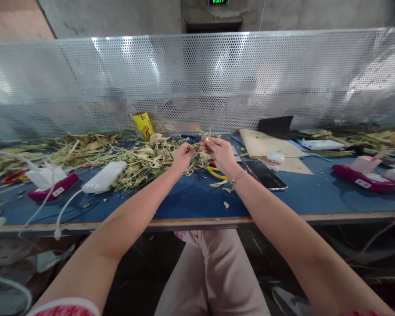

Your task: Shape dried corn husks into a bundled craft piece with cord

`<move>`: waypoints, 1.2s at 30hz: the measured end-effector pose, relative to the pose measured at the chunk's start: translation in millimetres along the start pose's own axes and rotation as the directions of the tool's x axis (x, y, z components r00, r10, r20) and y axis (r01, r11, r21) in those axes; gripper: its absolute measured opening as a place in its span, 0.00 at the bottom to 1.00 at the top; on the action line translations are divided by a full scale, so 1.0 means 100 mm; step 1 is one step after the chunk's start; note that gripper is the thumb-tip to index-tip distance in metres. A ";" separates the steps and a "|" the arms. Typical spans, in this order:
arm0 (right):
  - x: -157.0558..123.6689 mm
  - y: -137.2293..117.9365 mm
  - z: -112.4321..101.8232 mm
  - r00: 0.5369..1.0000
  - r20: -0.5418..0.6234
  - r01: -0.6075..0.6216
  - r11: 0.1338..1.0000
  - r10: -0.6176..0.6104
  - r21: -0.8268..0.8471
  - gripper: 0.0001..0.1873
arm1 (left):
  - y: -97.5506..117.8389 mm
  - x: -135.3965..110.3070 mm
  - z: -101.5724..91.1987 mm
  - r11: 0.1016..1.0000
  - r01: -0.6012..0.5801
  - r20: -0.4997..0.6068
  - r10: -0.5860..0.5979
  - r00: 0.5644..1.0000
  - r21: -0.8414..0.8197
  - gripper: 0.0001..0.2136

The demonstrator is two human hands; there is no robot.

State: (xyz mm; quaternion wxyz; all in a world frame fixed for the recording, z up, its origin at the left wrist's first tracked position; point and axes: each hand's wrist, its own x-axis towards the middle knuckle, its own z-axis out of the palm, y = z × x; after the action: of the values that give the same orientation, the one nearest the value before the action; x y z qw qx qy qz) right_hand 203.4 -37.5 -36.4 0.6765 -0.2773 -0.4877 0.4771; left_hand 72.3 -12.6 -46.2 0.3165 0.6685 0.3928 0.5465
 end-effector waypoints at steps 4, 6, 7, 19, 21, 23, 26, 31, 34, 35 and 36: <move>-0.02 0.00 0.01 0.999 0.027 0.033 0.999 -0.032 -0.020 0.16 | 0.02 0.01 -0.01 0.986 -0.042 -0.001 0.042 0.999 0.162 0.06; -0.02 0.00 0.01 0.998 0.038 0.052 0.998 -0.051 -0.041 0.16 | 0.04 -0.01 -0.01 0.964 -0.092 0.016 0.091 0.996 0.249 0.06; -0.02 0.01 0.01 0.997 0.042 0.060 0.997 -0.058 -0.054 0.16 | 0.06 -0.02 -0.01 0.950 -0.109 0.027 0.105 0.994 0.293 0.06; 0.02 0.04 -0.03 0.993 -0.018 0.113 0.992 -0.114 -0.062 0.22 | 0.11 -0.06 -0.02 0.883 -0.024 0.122 -0.038 0.992 0.469 0.07; 0.03 0.05 -0.05 0.997 -0.026 0.077 0.994 -0.079 -0.072 0.23 | 0.12 -0.07 -0.02 0.913 0.014 0.100 -0.060 0.993 0.407 0.06; 0.04 0.04 -0.05 0.997 -0.039 0.060 0.994 -0.064 -0.089 0.25 | 0.10 -0.06 -0.01 0.934 0.048 0.058 -0.073 0.996 0.354 0.06; 0.04 0.03 -0.04 0.995 -0.054 0.076 0.989 -0.084 -0.130 0.26 | 0.03 -0.04 -0.02 0.955 0.050 0.017 -0.058 0.998 0.291 0.05; 0.03 0.05 -0.04 0.996 -0.041 0.073 0.981 -0.081 -0.179 0.26 | -0.03 0.02 -0.05 0.979 0.044 -0.118 -0.020 0.993 0.199 0.07; 0.03 0.08 -0.05 0.998 -0.023 0.059 0.976 -0.065 -0.210 0.25 | 0.03 0.01 -0.07 0.990 -0.020 -0.063 0.029 0.998 0.140 0.03; 0.03 0.09 -0.06 0.998 -0.014 0.057 0.974 -0.061 -0.221 0.25 | 0.06 0.00 -0.07 0.991 -0.040 -0.021 0.043 0.999 0.129 0.02; 0.03 0.10 -0.06 0.998 -0.001 0.059 0.970 -0.061 -0.234 0.25 | 0.08 -0.01 -0.07 0.991 -0.057 0.025 0.054 0.998 0.125 0.03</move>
State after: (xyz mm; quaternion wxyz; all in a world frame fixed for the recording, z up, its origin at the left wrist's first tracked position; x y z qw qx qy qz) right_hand 205.7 -30.3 -45.6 0.6552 -0.3421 -0.5460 0.3944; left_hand 67.1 -17.6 -38.5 0.2626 0.7037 0.4042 0.5220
